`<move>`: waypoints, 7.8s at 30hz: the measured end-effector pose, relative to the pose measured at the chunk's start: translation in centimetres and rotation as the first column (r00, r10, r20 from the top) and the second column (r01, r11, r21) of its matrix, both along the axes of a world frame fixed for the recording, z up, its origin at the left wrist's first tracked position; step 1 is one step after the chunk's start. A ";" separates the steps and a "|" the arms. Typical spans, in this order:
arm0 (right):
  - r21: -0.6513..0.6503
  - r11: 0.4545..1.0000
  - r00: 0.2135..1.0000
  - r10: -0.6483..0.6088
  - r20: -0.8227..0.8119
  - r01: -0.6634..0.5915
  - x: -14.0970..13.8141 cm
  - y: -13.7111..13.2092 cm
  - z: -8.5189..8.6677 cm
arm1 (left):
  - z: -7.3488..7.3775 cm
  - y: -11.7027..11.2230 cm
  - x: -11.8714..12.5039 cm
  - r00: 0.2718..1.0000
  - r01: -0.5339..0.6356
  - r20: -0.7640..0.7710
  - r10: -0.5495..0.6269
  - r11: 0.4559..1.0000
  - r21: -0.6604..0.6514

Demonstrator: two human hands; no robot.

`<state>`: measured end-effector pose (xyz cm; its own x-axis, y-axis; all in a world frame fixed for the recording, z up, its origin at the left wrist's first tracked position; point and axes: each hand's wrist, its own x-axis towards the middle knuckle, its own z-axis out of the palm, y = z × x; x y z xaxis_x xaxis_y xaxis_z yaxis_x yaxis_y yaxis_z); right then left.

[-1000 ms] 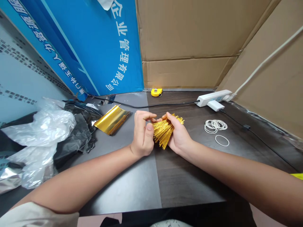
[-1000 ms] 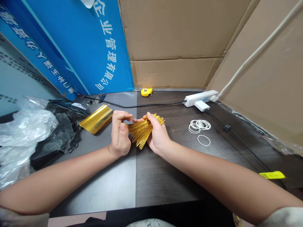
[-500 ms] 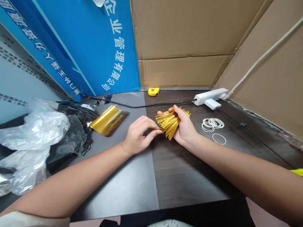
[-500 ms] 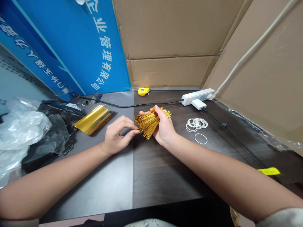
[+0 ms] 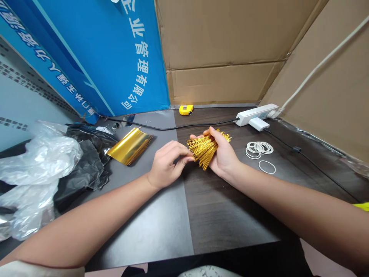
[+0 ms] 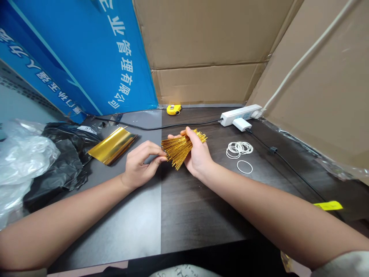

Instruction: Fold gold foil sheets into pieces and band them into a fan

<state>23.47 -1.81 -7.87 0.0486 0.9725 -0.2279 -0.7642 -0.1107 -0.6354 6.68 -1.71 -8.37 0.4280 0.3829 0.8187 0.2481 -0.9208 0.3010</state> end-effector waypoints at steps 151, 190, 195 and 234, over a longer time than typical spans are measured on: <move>0.060 0.960 0.952 0.261 0.159 -0.274 0.4 -0.1 -0.2 | -1.1 1.4 -0.4 0.978 0.151 -0.118 -0.175 0.971 -0.186; -0.054 0.995 0.997 0.079 0.009 -0.078 0.0 0.1 -0.3 | 0.3 -0.6 0.4 0.997 -0.046 -0.046 0.055 0.984 0.175; -0.094 0.994 0.999 0.050 -0.015 -0.051 -0.2 -0.1 0.1 | 0.4 -0.9 0.5 0.997 -0.065 -0.024 0.070 0.983 0.171; -0.056 0.998 1.000 0.017 0.020 -0.016 -0.6 -0.1 -0.5 | -0.2 -0.1 -0.3 1.000 0.008 -0.031 -0.002 0.985 0.174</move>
<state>22.86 -1.88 -8.39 0.0380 0.9590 -0.2808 -0.7488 -0.1587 -0.6435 6.38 -1.76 -8.54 0.4552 0.2333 0.8593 0.2500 -0.9597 0.1282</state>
